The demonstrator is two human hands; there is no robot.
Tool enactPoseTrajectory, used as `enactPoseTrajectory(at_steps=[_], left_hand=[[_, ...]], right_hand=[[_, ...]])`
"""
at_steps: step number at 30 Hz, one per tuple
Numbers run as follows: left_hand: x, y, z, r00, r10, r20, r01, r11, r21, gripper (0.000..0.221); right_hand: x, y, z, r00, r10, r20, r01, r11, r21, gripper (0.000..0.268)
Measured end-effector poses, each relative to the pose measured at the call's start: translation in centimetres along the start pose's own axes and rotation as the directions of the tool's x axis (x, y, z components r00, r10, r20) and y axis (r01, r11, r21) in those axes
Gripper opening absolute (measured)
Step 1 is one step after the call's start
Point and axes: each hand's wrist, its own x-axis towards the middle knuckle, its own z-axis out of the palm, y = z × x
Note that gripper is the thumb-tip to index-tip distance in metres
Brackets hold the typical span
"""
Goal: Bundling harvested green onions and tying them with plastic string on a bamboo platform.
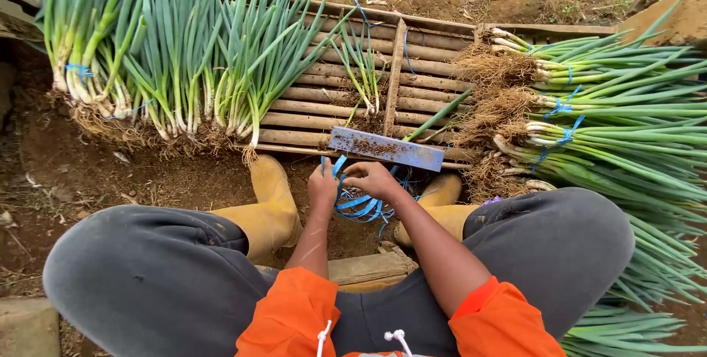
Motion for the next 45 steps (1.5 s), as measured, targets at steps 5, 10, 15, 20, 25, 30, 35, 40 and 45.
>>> enactPoseTrajectory(at_steps=[5,10,15,20,25,30,35,40,45], left_hand=[[1.0,0.0,0.2,0.999,0.039,0.012,-0.039,0.999,0.001,0.053],[0.0,0.0,-0.4,0.994,0.097,0.044,-0.088,0.98,-0.176,0.048],[0.2,-0.7,-0.8,0.951,0.24,0.194,-0.155,0.915,-0.373,0.027],[0.0,-0.3,-0.5,0.945,0.248,0.215,-0.163,0.923,-0.35,0.025],[-0.1,0.3,-0.2,0.945,0.241,0.221,-0.151,0.922,-0.358,0.023],[-0.6,1.4,-0.4,0.944,0.231,0.234,-0.133,0.919,-0.371,0.022],[0.0,1.2,0.2,0.94,0.232,0.248,-0.133,0.923,-0.361,0.023],[0.2,1.5,0.3,0.939,0.212,0.271,-0.106,0.927,-0.359,0.026],[-0.4,0.8,0.4,0.895,0.215,0.39,-0.058,0.924,-0.377,0.036]], right_hand=[[2.1,2.6,0.6,0.997,-0.046,-0.063,0.037,0.99,-0.133,0.018],[0.5,1.8,-0.2,0.991,-0.005,-0.133,0.015,0.997,0.069,0.013],[2.2,4.1,-0.7,0.975,0.051,-0.217,-0.01,0.983,0.182,0.013],[2.5,4.6,-1.0,0.958,0.009,-0.286,0.045,0.983,0.179,0.045],[1.9,2.9,-0.9,0.922,-0.142,-0.361,0.212,0.964,0.162,0.033],[1.7,2.7,-0.8,0.9,-0.152,-0.41,0.214,0.97,0.111,0.01],[2.2,3.4,-0.6,0.926,-0.083,-0.368,0.155,0.973,0.171,0.016],[1.1,1.4,-1.0,0.911,-0.111,-0.398,0.172,0.978,0.12,0.012],[1.5,0.8,-2.6,0.861,-0.014,-0.509,0.234,0.899,0.371,0.012]])
